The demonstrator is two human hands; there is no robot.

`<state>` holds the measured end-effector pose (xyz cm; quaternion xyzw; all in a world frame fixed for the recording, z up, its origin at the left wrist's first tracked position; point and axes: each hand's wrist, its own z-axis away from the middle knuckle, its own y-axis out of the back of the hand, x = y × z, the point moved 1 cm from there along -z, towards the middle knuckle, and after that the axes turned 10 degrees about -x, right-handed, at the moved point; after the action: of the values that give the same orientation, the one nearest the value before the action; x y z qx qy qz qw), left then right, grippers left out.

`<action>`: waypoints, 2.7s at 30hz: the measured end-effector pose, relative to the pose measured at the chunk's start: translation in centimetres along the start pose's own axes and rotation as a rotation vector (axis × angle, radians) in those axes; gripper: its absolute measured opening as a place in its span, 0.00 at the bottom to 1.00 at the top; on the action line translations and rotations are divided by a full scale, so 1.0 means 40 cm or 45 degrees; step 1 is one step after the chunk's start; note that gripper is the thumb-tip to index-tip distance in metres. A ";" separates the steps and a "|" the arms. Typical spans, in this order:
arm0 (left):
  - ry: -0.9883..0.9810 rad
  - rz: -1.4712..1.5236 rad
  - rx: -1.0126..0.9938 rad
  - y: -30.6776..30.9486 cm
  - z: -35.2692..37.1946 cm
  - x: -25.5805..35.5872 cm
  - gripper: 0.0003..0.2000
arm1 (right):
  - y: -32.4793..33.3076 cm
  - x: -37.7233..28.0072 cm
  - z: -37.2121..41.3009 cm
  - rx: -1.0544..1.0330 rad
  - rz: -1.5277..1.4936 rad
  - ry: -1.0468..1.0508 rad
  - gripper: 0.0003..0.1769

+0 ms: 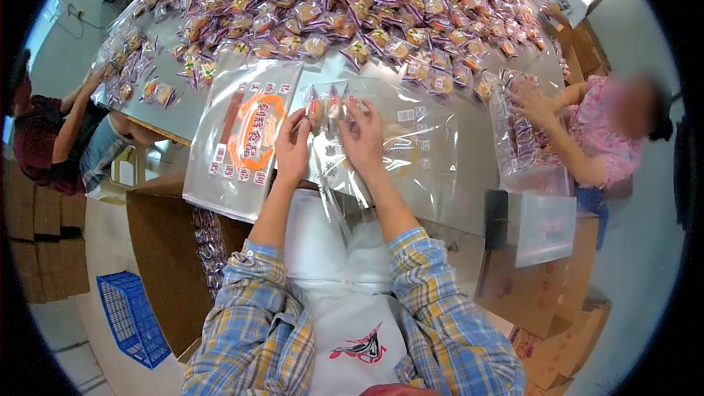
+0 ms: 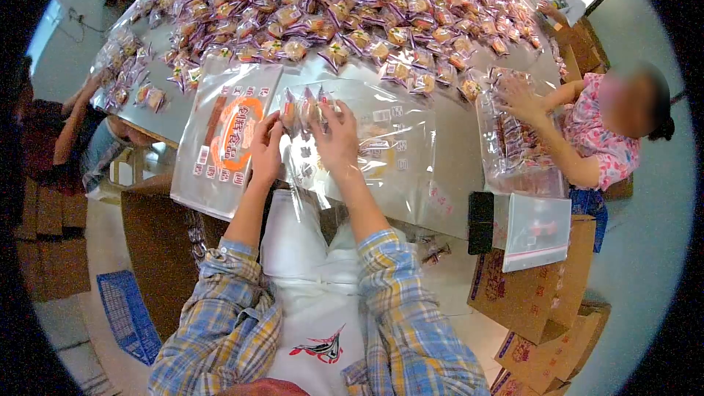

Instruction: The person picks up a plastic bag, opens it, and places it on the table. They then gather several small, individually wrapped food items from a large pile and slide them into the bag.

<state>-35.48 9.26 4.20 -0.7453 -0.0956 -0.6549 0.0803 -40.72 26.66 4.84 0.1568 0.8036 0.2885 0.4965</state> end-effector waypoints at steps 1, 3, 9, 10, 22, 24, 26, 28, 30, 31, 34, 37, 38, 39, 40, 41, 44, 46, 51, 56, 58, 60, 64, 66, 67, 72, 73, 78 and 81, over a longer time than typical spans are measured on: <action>-0.022 0.034 0.017 -0.009 0.009 0.001 0.21 | 0.011 -0.016 0.004 -0.032 0.017 0.047 0.39; -0.211 -0.148 0.023 -0.017 0.015 0.008 0.21 | 0.011 -0.029 0.009 -0.091 0.042 0.052 0.40; -0.253 -0.182 -0.052 -0.022 0.020 0.011 0.27 | -0.011 0.010 0.001 0.040 -0.126 0.115 0.38; -0.231 -0.187 -0.050 -0.025 0.023 0.016 0.27 | -0.011 0.003 0.004 0.092 -0.280 0.065 0.37; -0.262 -0.294 -0.088 -0.025 0.023 0.014 0.28 | -0.036 0.073 0.002 0.154 -0.097 0.076 0.31; -0.223 -0.276 -0.080 -0.026 0.024 0.012 0.29 | -0.045 0.101 0.006 0.081 -0.386 0.050 0.32; -0.193 -0.255 -0.078 -0.026 0.026 0.009 0.29 | -0.053 0.107 0.007 0.079 -0.481 -0.040 0.35; -0.170 -0.230 -0.086 -0.030 0.028 0.008 0.30 | -0.037 0.073 0.006 0.042 -0.398 -0.083 0.37; -0.205 -0.282 -0.096 -0.030 0.025 0.007 0.30 | -0.003 0.016 0.011 -0.021 -0.139 -0.080 0.39; -0.223 -0.310 -0.106 -0.030 0.025 0.006 0.30 | 0.009 0.002 0.011 -0.068 -0.040 -0.074 0.41; -0.199 -0.297 -0.102 -0.028 0.026 0.011 0.30 | 0.012 -0.006 0.008 -0.071 -0.202 -0.087 0.40; -0.259 -0.425 -0.062 -0.029 0.029 0.022 0.31 | 0.021 -0.030 0.010 -0.102 -0.101 -0.072 0.39; -0.310 -0.522 -0.033 -0.030 0.027 0.028 0.31 | 0.021 -0.032 0.010 -0.086 -0.040 -0.037 0.39; -0.273 -0.472 -0.071 -0.028 0.024 0.030 0.34 | 0.016 -0.026 0.012 -0.070 0.020 -0.002 0.38; -0.271 -0.518 -0.062 -0.029 0.028 0.031 0.35 | 0.011 -0.020 0.014 -0.054 0.082 0.032 0.38; -0.270 -0.563 -0.053 -0.033 0.032 0.033 0.36 | 0.000 0.001 0.009 -0.039 0.080 0.051 0.41; -0.289 -0.570 -0.013 -0.042 0.033 0.028 0.37 | -0.024 0.028 0.008 0.193 -0.152 0.093 0.45; -0.281 -0.518 0.005 -0.042 0.033 0.023 0.36 | -0.022 0.016 0.012 0.198 -0.258 0.039 0.47; -0.255 -0.462 -0.015 -0.035 0.031 0.013 0.35 | 0.012 0.001 0.008 0.138 0.132 0.035 0.39; -0.187 -0.362 0.000 -0.039 0.026 0.008 0.35 | -0.006 0.020 0.010 0.056 -0.345 -0.115 0.34; -0.126 -0.314 -0.001 -0.034 0.023 0.008 0.35 | -0.005 0.011 0.011 0.066 -0.383 -0.138 0.35; -0.035 -0.313 -0.036 -0.030 0.022 0.009 0.35 | 0.016 0.003 0.040 -0.002 -0.297 -0.249 0.37; -0.100 -0.300 -0.092 -0.044 0.024 0.030 0.34 | 0.078 -0.029 0.079 -0.039 -0.475 -0.316 0.33; -0.034 -0.277 -0.063 -0.047 0.008 0.012 0.35 | 0.079 -0.025 0.064 0.038 -0.545 -0.391 0.33; 0.009 -0.157 -0.003 -0.046 -0.013 0.002 0.35 | 0.081 -0.028 0.048 0.047 -0.618 -0.465 0.33; 0.169 0.017 -0.101 -0.039 -0.076 0.070 0.35 | 0.061 0.013 0.029 -0.027 -0.295 -0.222 0.33; 0.174 0.028 -0.136 -0.039 -0.080 0.065 0.34 | 0.061 0.010 0.030 -0.075 -0.254 -0.216 0.33; 0.214 0.230 -0.217 -0.027 -0.087 0.018 0.35 | 0.071 -0.033 0.026 -0.066 -0.078 -0.129 0.41; 0.189 0.134 -0.259 -0.017 -0.083 0.020 0.35 | 0.052 -0.031 0.016 -0.052 -0.284 -0.159 0.46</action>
<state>-38.76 9.15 5.42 -0.7031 0.0167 -0.7095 0.0452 -39.64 27.81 6.78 0.0738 0.7775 0.2375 0.5776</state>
